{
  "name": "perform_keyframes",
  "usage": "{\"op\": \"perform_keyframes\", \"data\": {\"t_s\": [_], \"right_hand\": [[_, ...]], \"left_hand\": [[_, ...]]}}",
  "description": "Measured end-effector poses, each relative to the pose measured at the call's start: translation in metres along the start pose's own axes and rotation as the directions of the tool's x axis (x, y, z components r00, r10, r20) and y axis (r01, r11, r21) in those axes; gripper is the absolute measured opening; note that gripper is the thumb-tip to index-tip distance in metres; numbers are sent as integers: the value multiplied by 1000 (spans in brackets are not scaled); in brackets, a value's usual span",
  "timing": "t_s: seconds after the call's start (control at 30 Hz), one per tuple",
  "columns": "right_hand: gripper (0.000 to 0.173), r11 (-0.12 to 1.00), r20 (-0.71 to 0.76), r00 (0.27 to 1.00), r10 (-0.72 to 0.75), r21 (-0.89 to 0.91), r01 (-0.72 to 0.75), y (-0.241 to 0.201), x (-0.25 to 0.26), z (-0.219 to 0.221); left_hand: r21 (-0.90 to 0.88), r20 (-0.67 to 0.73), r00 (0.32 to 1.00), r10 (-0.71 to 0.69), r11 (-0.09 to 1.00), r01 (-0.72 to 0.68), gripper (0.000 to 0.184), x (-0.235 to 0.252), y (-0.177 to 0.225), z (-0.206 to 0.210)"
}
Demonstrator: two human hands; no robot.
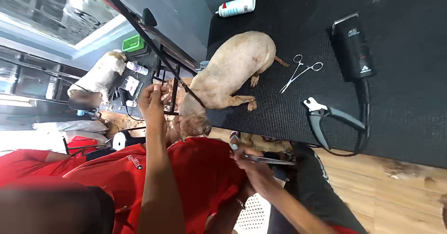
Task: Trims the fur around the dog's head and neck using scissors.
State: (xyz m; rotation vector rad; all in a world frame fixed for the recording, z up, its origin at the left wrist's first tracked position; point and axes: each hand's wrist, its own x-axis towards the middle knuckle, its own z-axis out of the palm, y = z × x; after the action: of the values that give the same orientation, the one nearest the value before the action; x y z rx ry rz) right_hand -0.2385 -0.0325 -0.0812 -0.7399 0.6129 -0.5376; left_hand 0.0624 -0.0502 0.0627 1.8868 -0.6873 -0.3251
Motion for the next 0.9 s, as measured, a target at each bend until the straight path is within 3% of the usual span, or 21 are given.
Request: {"op": "perform_keyframes", "data": {"t_s": [0.07,0.17,0.3,0.43,0.53,0.63,0.73,0.9], "right_hand": [[22,995,-52,997,52,-78,-56,-18,-6,-37],[26,971,-144,985,93,-206,-122,-51,-23,-90],[22,897,-242,968,69,-409,-166,-90,-51,-158],[18,863,-312,950,-5,-481,-154,-128,-73,-203],[18,874,-354,935,-22,-461,-153,-154,-83,-218],[17,896,-353,935,-28,-423,-133,-177,-83,-224],[17,907,-331,944,-12,-401,-129,-200,-82,-226],[16,908,-265,964,-18,-407,-94,-239,-75,-236]], "left_hand": [[115,99,991,-92,990,81,34,7,-22,-4],[294,330,923,-200,951,101,40,17,-39,12],[421,383,792,-475,853,308,51,8,-20,29],[334,294,693,-659,750,571,44,-10,1,38],[285,281,690,-667,744,604,42,-39,37,47],[230,292,627,-722,689,687,51,-68,96,61],[110,292,643,-708,693,713,47,-87,78,75],[-133,260,642,-721,632,763,47,-131,130,120]]}}
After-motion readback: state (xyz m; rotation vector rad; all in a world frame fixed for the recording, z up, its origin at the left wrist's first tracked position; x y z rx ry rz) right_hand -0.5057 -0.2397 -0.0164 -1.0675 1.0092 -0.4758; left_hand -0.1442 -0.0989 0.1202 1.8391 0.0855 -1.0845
